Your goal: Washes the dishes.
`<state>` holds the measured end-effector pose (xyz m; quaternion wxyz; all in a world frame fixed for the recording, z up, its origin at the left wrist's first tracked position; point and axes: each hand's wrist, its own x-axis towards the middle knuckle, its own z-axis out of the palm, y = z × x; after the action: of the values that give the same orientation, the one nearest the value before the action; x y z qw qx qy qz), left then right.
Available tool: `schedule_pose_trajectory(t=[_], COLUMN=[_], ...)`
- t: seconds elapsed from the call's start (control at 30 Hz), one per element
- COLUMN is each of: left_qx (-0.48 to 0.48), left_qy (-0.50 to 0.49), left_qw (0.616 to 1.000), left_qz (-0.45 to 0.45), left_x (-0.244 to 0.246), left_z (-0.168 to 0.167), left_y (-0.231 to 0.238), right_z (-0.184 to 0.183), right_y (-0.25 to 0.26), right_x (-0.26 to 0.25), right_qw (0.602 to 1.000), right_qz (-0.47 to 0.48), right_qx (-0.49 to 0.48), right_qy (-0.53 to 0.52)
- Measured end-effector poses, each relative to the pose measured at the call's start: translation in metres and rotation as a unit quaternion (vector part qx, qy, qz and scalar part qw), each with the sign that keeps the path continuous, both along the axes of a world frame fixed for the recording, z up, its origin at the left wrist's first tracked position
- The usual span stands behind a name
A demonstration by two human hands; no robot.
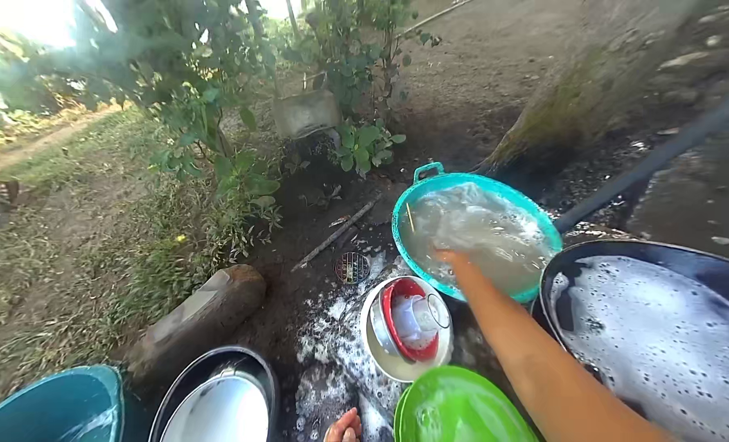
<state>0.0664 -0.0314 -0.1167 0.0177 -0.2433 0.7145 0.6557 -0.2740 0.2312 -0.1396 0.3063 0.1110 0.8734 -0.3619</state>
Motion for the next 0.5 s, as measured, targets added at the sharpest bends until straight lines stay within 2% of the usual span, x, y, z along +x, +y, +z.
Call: schedule_pose_trajectory(t=[0.03,0.1,0.17,0.27,0.3,0.43,0.5], left_qx=[0.004,0.009,0.015,0.016,0.016,0.027,0.036], left_qy=[0.003,0.009,0.010,0.011,0.010,0.010,0.015], left_qw=[1.000,1.000,0.999,0.999,0.998,0.998,0.998], left_qz=[-0.007,-0.022,-0.036,-0.050,-0.055,-0.059,-0.057], left_x=[-0.004,-0.012,-0.016,-0.018,-0.018,-0.022,-0.024], left_z=[0.002,0.006,0.008,0.008,0.007,0.009,0.012], left_y=[0.003,0.008,0.011,0.014,0.013,0.012,0.014], right_z=[0.005,0.022,0.031,0.056,0.064,0.071,0.053], right_y=[0.000,0.000,0.006,0.016,0.019,0.033,0.042], right_x=[0.006,0.002,-0.010,-0.019,-0.021,-0.025,-0.022], right_qw=[1.000,0.993,0.992,0.966,0.955,0.932,0.924], right_qz=[0.011,0.092,0.119,0.031,-0.005,-0.139,-0.191], right_qx=[0.023,0.053,-0.026,-0.256,-0.297,-0.323,-0.312], right_qy=[-0.011,-0.052,-0.033,0.005,0.012,0.086,0.114])
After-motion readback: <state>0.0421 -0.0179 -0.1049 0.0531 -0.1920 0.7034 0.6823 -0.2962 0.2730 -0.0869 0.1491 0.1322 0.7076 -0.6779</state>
